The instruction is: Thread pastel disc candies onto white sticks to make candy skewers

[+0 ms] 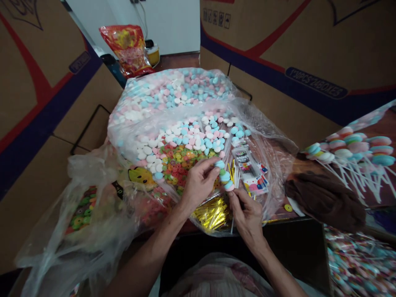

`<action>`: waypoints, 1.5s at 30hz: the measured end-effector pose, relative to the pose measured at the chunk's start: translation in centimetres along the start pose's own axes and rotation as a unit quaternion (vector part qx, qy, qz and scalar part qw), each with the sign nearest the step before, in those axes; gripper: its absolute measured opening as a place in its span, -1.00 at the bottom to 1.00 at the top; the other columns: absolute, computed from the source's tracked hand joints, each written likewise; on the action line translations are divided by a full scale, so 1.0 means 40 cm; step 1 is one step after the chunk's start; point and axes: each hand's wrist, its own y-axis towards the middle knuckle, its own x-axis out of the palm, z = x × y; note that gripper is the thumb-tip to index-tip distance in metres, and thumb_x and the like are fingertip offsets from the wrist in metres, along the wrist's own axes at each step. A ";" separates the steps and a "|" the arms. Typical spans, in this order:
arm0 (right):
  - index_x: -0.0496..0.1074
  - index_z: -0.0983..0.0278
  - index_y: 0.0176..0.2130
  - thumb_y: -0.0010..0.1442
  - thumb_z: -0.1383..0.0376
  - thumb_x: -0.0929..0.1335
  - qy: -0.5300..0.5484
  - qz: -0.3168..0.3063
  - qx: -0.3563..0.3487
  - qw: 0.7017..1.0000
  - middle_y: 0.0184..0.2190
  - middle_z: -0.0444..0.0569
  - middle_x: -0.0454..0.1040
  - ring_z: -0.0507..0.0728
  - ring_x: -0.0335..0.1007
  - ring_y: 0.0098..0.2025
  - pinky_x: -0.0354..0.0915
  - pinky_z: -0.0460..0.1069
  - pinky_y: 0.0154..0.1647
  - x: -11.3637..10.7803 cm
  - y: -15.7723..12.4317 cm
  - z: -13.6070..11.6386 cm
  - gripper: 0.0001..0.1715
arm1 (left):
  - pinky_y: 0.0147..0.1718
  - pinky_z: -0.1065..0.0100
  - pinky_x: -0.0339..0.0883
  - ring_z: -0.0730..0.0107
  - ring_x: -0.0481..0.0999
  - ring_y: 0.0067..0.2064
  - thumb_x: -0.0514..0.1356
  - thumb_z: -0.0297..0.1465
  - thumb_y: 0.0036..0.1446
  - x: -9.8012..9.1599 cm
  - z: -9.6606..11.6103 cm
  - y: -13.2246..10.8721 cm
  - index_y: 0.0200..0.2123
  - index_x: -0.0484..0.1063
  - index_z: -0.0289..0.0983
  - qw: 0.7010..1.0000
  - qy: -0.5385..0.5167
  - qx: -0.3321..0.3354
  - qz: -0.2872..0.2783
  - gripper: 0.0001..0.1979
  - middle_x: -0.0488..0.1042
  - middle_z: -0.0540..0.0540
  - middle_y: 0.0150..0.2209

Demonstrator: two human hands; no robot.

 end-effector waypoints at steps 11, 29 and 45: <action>0.47 0.31 -0.37 0.33 0.27 0.30 -0.024 0.003 -0.004 1.000 -0.62 -0.25 0.15 -0.06 0.04 -0.60 0.05 -0.13 -0.56 0.000 -0.003 0.001 -0.74 | -0.13 0.34 0.43 0.35 0.55 -0.14 0.18 -0.41 0.24 0.023 0.011 -0.010 -0.16 0.59 -0.27 0.995 0.052 0.079 0.041 -0.81 0.57 -0.14 -0.21; 0.42 0.28 -0.37 0.35 0.23 0.27 -0.009 0.009 0.033 0.999 -0.61 -0.23 0.20 -0.02 0.11 -0.57 0.09 -0.12 -0.54 -0.004 -0.004 -0.010 -0.72 | -0.24 0.43 0.40 0.43 0.52 -0.21 0.12 -0.41 0.29 0.064 -0.009 -0.047 -0.14 0.58 -0.21 0.985 0.114 0.106 0.071 -0.78 0.52 -0.10 -0.25; 0.39 0.28 -0.40 0.35 0.23 0.27 0.000 0.007 0.039 0.999 -0.59 -0.23 0.19 -0.03 0.10 -0.56 0.09 -0.12 -0.53 0.000 -0.004 -0.008 -0.70 | -0.15 0.36 0.43 0.38 0.56 -0.16 0.16 -0.41 0.26 0.086 -0.015 -0.075 -0.16 0.60 -0.22 0.993 0.070 0.048 0.076 -0.79 0.58 -0.12 -0.22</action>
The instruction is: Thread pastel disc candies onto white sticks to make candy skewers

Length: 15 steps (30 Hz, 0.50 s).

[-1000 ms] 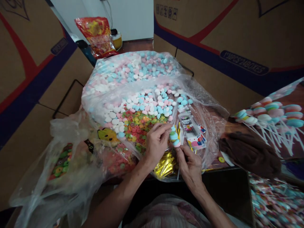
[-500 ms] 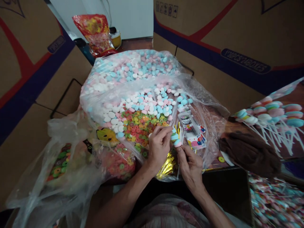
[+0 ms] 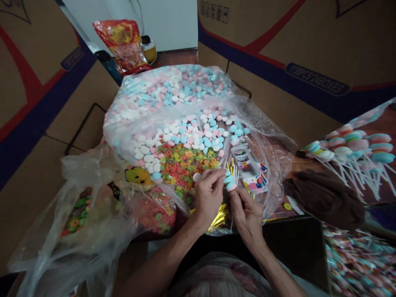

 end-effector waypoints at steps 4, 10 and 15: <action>0.38 0.27 -0.41 0.34 0.23 0.27 0.004 -0.006 0.007 1.000 -0.59 -0.22 0.20 -0.03 0.10 -0.56 0.09 -0.12 -0.54 0.000 0.000 0.004 -0.70 | -0.14 0.36 0.43 0.37 0.56 -0.14 0.16 -0.40 0.26 -0.004 -0.005 0.001 -0.16 0.61 -0.22 1.000 -0.012 -0.011 -0.014 -0.79 0.58 -0.13 -0.21; 0.42 0.28 -0.39 0.35 0.20 0.26 0.014 -0.003 -0.005 1.000 -0.60 -0.22 0.21 -0.03 0.11 -0.56 0.10 -0.13 -0.55 0.002 0.002 0.004 -0.68 | -0.08 0.34 0.44 0.33 0.58 -0.10 0.19 -0.32 0.25 -0.027 0.006 0.015 -0.10 0.60 -0.22 0.999 -0.027 -0.029 -0.011 -0.77 0.61 -0.12 -0.15; 0.49 0.28 -0.32 0.34 0.25 0.28 0.010 -0.008 -0.042 0.999 -0.57 -0.19 0.31 -0.02 0.19 -0.54 0.16 -0.12 -0.51 0.005 -0.001 0.008 -0.74 | 0.02 0.27 0.44 0.28 0.57 -0.01 0.18 -0.26 0.24 -0.058 0.016 0.031 -0.02 0.56 -0.23 0.993 -0.069 -0.090 0.012 -0.69 0.60 -0.14 -0.03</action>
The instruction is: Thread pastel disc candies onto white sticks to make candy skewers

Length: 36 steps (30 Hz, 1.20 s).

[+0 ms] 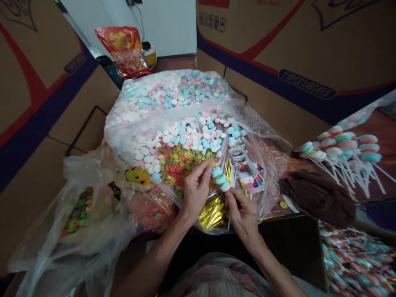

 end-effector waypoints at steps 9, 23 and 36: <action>0.57 0.27 -0.20 0.31 0.30 0.29 0.020 -0.002 -0.006 1.000 -0.40 -0.07 0.57 0.07 0.45 -0.42 0.34 -0.07 -0.36 0.008 0.013 -0.016 -0.76 | -0.24 0.35 0.51 0.33 0.56 -0.23 0.28 -0.24 0.09 -0.057 0.010 0.038 -0.29 0.60 -0.25 0.999 0.020 -0.013 -0.024 -0.79 0.59 -0.09 -0.27; 0.46 0.23 -0.35 0.32 0.24 0.24 -0.031 0.006 -0.023 0.999 -0.55 -0.15 0.39 0.05 0.33 -0.50 0.27 -0.08 -0.45 -0.070 0.050 -0.048 -0.72 | -0.40 0.30 0.51 0.29 0.55 -0.34 0.25 -0.05 0.07 -0.081 -0.001 0.067 -0.24 0.52 -0.23 0.995 0.101 -0.012 -0.022 -0.63 0.55 -0.06 -0.29; 0.61 0.30 -0.26 0.26 0.04 0.26 -0.354 0.213 0.092 0.906 -0.46 0.03 0.57 0.14 0.38 -0.42 0.16 -0.04 -0.37 -0.490 0.206 0.134 -0.53 | -0.13 0.19 0.35 0.14 0.50 -0.12 0.04 -0.23 0.27 -0.216 -0.081 0.055 -0.02 0.51 -0.14 0.847 0.441 0.277 -0.109 -0.66 0.52 -0.14 -0.12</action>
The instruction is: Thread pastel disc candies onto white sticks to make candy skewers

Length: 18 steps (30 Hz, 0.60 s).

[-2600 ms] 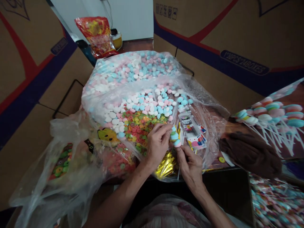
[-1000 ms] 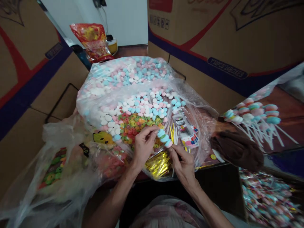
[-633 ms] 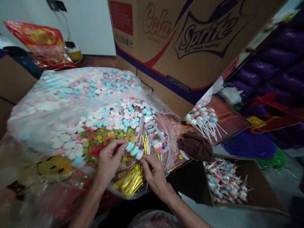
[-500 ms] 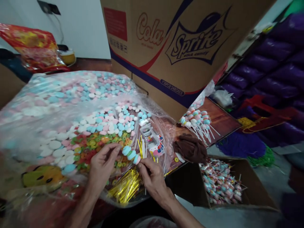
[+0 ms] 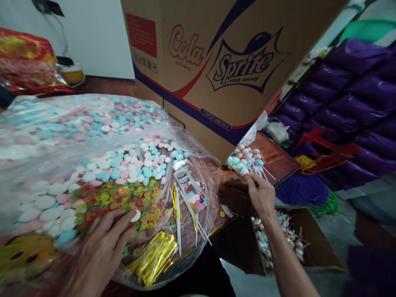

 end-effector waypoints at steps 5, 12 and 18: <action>0.60 0.30 -0.24 0.34 0.15 0.21 -0.148 0.040 -0.050 0.987 -0.30 0.10 0.58 0.15 0.38 -0.31 0.06 -0.03 -0.35 0.022 0.086 0.009 -0.55 | -0.12 0.20 0.38 0.13 0.52 -0.11 0.03 -0.20 0.28 0.023 -0.003 0.017 -0.07 0.53 -0.19 1.000 0.010 -0.020 0.008 -0.65 0.48 -0.16 -0.15; 0.61 0.35 -0.16 0.24 0.22 0.32 -0.233 -0.011 -0.051 0.971 -0.24 0.24 0.51 0.27 0.34 -0.22 0.10 0.05 -0.28 0.059 0.139 -0.002 -0.66 | -0.21 0.28 0.38 0.20 0.53 -0.15 0.04 -0.23 0.29 -0.001 0.041 0.042 -0.11 0.55 -0.18 0.997 0.049 -0.053 -0.012 -0.68 0.48 -0.13 -0.17; 0.56 0.30 -0.23 0.32 0.26 0.24 -0.020 -0.021 -0.193 0.981 -0.27 0.12 0.53 0.22 0.42 -0.20 0.27 0.07 -0.14 0.082 -0.041 -0.101 -0.68 | -0.15 0.33 0.36 0.28 0.52 -0.16 0.08 -0.23 0.29 -0.014 0.068 0.045 -0.16 0.55 -0.21 0.996 0.013 -0.083 -0.017 -0.72 0.50 -0.11 -0.19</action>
